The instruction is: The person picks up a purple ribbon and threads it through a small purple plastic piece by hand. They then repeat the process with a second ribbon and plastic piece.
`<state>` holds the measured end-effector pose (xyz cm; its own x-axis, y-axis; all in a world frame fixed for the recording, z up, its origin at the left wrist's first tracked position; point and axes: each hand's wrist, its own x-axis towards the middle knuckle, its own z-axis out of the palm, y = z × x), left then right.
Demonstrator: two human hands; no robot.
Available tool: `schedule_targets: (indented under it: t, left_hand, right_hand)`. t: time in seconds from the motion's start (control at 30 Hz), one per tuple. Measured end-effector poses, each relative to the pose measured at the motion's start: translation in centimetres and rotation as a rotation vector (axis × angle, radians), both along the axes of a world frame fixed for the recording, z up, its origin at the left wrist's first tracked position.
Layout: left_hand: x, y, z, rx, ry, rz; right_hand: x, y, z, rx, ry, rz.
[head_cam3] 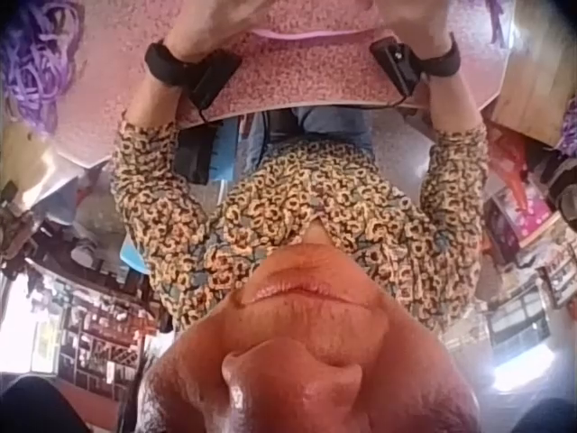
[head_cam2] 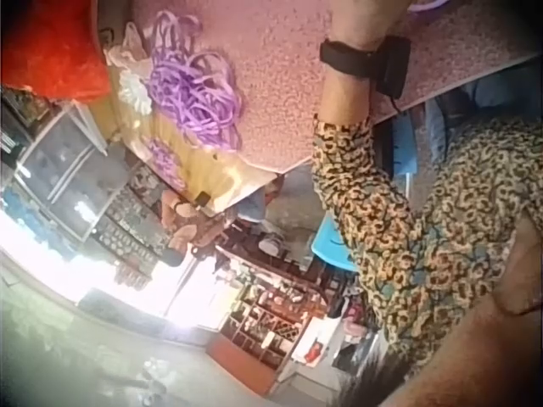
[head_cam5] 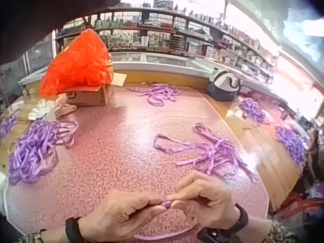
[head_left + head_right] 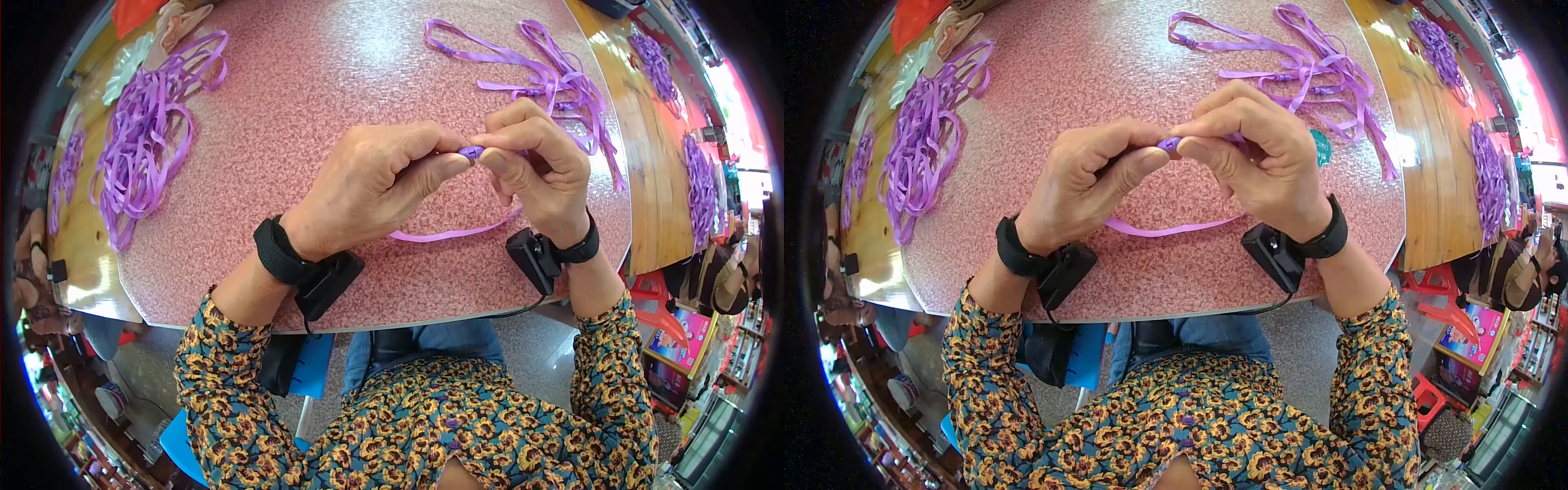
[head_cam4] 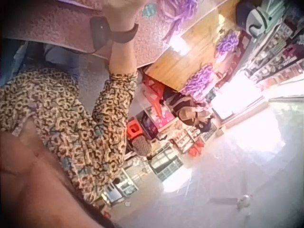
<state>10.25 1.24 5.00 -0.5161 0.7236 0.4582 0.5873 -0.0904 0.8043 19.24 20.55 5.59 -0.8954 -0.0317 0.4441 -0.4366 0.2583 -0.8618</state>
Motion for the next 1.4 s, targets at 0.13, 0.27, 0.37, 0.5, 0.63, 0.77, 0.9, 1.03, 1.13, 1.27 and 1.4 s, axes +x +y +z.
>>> schedule_targets:
  t: [0.13,0.27,0.37,0.5,0.63,0.77,0.9,1.03,1.13,1.27,1.4]
  left_hand:
    - [0.0,-0.2,0.2,-0.023,0.016,-0.031]
    - [-0.2,-0.6,0.6,-0.124,0.033,-0.077]
    - [-0.4,-0.7,0.5,-0.123,0.051,-0.085]
    - [-0.8,-0.9,1.2,-0.171,0.088,-0.124]
    - [-0.6,-0.9,1.3,-0.135,-0.015,-0.083]
    - [-0.4,-0.8,1.4,-0.154,-0.171,-0.084]
    - [0.0,-0.3,0.6,-0.098,-0.167,-0.057]
    - [0.1,-0.1,0.1,-0.081,-0.129,-0.071]
    - [0.3,0.1,0.0,-0.119,-0.093,-0.117]
    - [0.4,0.1,-0.5,-0.051,-0.085,-0.123]
    - [0.5,0.1,-0.6,-0.009,-0.149,-0.124]
  right_hand:
    - [0.1,0.2,0.4,0.046,-0.005,-0.034]
    - [0.0,0.5,1.1,0.335,0.184,-0.012]
    - [-0.5,0.7,0.8,0.453,0.335,0.006]
    - [0.1,-0.1,0.3,0.325,0.231,0.036]
    - [0.3,-0.8,-0.4,0.147,0.071,-0.039]
    - [0.2,-0.6,0.0,0.175,0.068,-0.101]
    - [0.2,-0.6,0.1,0.19,0.121,-0.121]
    - [0.0,-0.4,-0.2,0.181,0.152,-0.126]
    - [0.1,-0.2,-0.2,0.125,0.098,-0.094]
    - [0.1,-0.1,-0.2,0.069,0.044,-0.072]
    - [0.2,-0.2,0.0,0.037,-0.046,-0.055]
